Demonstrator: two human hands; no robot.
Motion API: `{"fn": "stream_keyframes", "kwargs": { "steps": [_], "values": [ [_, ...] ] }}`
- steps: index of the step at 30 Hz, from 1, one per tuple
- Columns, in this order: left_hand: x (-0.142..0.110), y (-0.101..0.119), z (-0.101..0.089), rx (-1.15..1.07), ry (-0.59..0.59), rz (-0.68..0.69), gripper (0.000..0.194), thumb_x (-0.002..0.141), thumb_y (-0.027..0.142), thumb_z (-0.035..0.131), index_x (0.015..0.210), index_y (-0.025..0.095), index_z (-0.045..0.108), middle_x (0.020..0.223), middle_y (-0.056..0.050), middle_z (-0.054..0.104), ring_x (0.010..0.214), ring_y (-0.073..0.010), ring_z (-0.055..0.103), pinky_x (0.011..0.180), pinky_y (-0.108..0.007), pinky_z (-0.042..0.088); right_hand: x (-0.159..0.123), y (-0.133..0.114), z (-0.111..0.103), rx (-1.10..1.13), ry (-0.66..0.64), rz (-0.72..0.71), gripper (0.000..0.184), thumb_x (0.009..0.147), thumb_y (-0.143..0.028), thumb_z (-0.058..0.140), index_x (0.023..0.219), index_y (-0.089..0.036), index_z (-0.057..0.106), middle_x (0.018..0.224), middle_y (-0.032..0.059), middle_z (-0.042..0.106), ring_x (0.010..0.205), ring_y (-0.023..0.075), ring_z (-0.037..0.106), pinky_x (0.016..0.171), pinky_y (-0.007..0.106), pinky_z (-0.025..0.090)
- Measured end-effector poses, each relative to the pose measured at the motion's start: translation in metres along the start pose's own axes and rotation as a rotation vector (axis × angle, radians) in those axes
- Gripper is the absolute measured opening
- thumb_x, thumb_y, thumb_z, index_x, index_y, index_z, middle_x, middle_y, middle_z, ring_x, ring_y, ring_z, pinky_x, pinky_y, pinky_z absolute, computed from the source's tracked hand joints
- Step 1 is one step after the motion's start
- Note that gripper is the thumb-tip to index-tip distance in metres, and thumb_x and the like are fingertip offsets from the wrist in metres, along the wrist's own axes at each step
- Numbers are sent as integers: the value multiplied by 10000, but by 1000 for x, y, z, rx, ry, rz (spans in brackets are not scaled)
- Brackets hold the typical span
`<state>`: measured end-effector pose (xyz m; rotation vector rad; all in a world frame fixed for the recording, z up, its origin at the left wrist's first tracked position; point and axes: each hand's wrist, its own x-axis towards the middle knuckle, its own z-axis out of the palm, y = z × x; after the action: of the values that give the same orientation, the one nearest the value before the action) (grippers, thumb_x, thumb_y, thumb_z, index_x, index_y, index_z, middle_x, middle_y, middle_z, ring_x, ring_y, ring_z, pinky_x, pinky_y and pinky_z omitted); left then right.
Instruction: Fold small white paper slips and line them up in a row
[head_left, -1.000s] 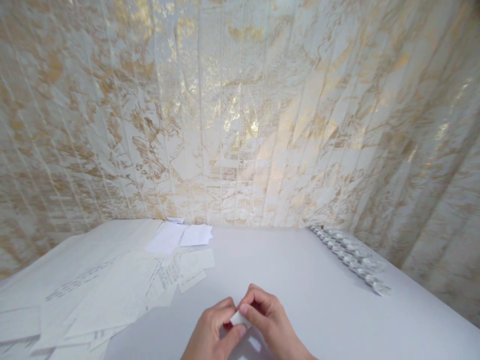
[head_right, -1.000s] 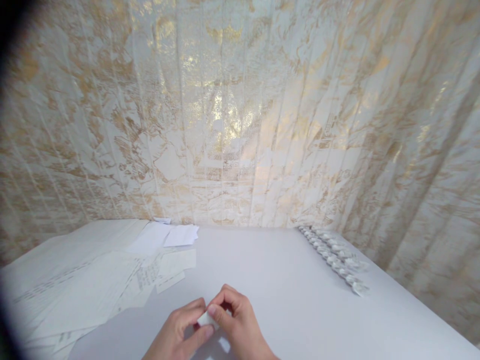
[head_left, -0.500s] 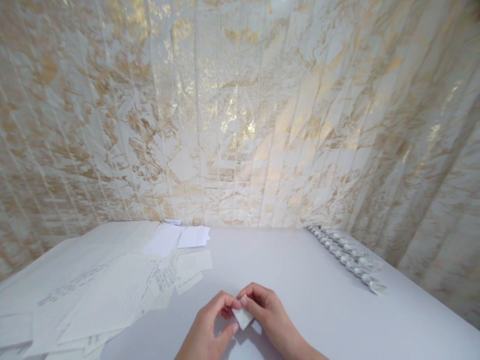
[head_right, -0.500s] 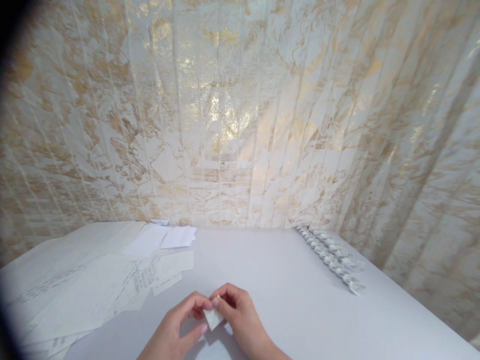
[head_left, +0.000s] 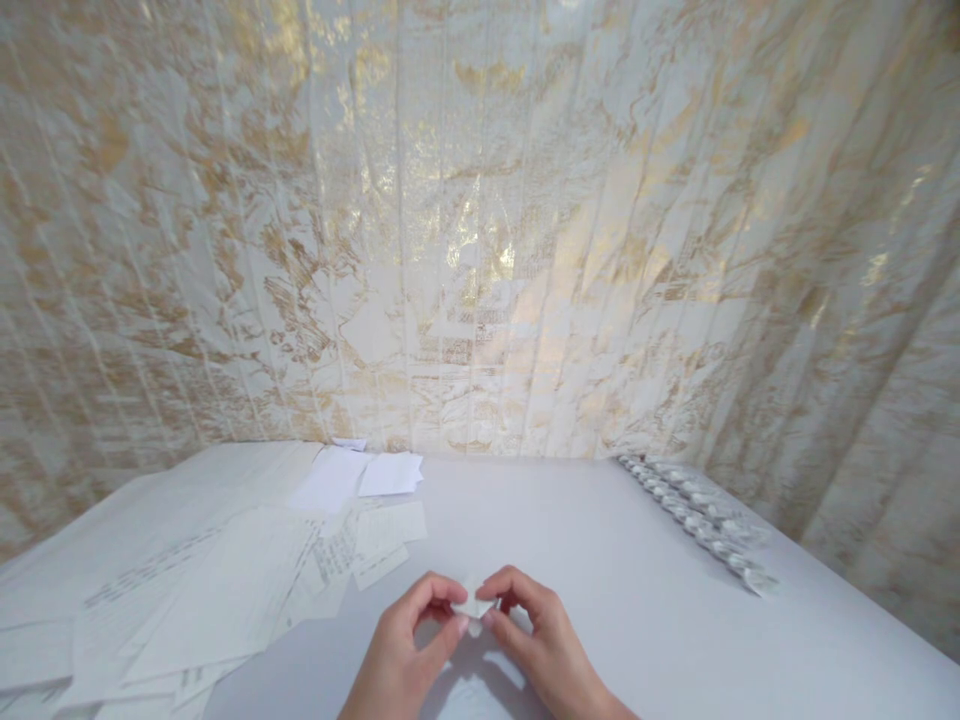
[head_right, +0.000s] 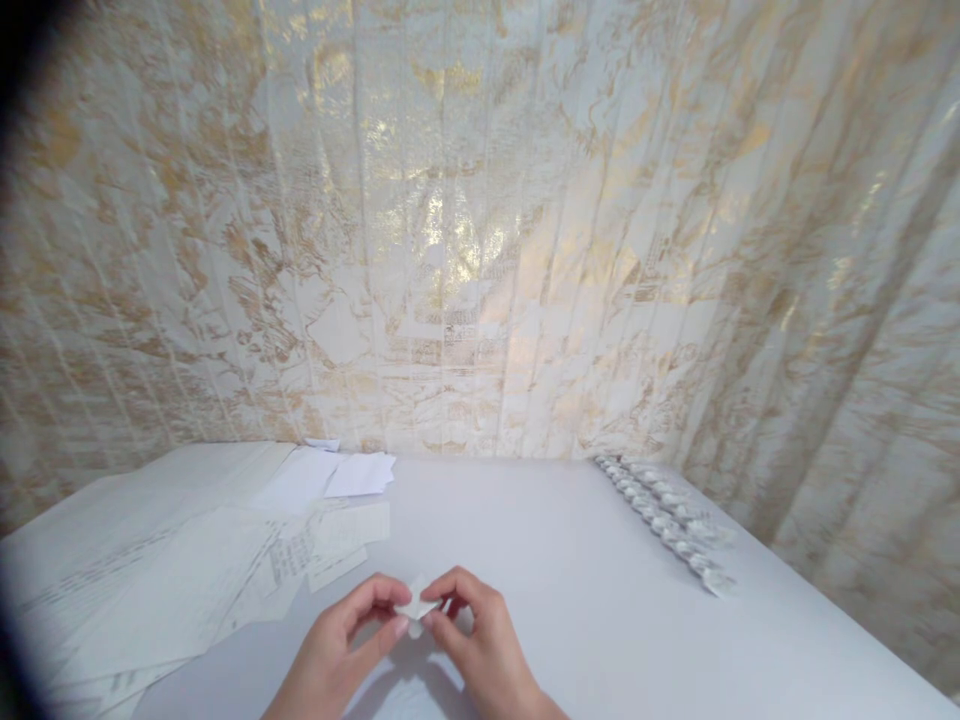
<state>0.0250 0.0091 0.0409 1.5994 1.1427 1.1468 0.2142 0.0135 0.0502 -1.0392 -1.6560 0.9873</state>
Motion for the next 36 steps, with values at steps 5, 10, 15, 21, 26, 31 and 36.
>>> {"fn": "stream_keyframes", "kwargs": {
  "steps": [5, 10, 15, 21, 26, 31, 36],
  "values": [
    [-2, 4, 3, -41, -14, 18, 269, 877, 470, 616, 810, 210, 630, 773, -9, 628, 789, -222, 603, 753, -301, 458, -1, 2, 2, 104, 13, 16, 309, 828, -451, 707, 727, -160, 682, 725, 37, 638, 726, 202, 554, 728, 323, 418],
    [-4, 9, 4, -77, -17, 23, 330, 894, 520, 591, 764, 217, 598, 761, 3, 582, 771, -209, 566, 736, -293, 436, -1, 4, 6, 207, 15, 43, 432, 776, -579, 750, 706, -159, 675, 698, 26, 614, 698, 184, 531, 701, 317, 401],
    [-1, 5, 4, -108, 19, 2, 266, 880, 476, 620, 804, 223, 587, 769, 15, 577, 774, -200, 571, 726, -284, 434, 2, 10, 10, 342, 10, 91, 436, 743, -579, 787, 722, -164, 653, 668, 7, 599, 645, 152, 487, 645, 292, 362],
    [-1, 3, 5, -181, 59, 27, 201, 859, 399, 665, 883, 245, 537, 777, 37, 600, 760, -185, 597, 717, -271, 446, 2, 9, 12, 477, 29, 74, 428, 727, -434, 844, 1035, -215, 643, 666, -63, 542, 625, 126, 469, 623, 262, 333],
    [-2, 3, 6, -172, 87, 38, 189, 861, 372, 666, 893, 248, 527, 774, 42, 597, 761, -181, 596, 714, -266, 441, 1, 3, 12, 521, 2, 108, 401, 732, -377, 834, 1049, -220, 644, 651, -75, 521, 602, 112, 453, 600, 246, 319],
    [-2, -1, 3, -164, 86, 15, 213, 865, 379, 654, 950, 255, 503, 760, 48, 602, 755, -184, 603, 732, -274, 443, 2, 5, 13, 452, -53, 125, 454, 734, -568, 791, 926, -176, 668, 720, -25, 568, 636, 125, 487, 619, 257, 373],
    [-2, -4, 5, -156, 50, 27, 198, 870, 383, 635, 932, 257, 497, 754, 52, 565, 745, -182, 585, 731, -281, 445, 2, 11, 15, 331, -75, 198, 578, 695, -722, 736, 708, -166, 579, 574, -47, 488, 537, 103, 400, 529, 236, 311]
  ]
}}
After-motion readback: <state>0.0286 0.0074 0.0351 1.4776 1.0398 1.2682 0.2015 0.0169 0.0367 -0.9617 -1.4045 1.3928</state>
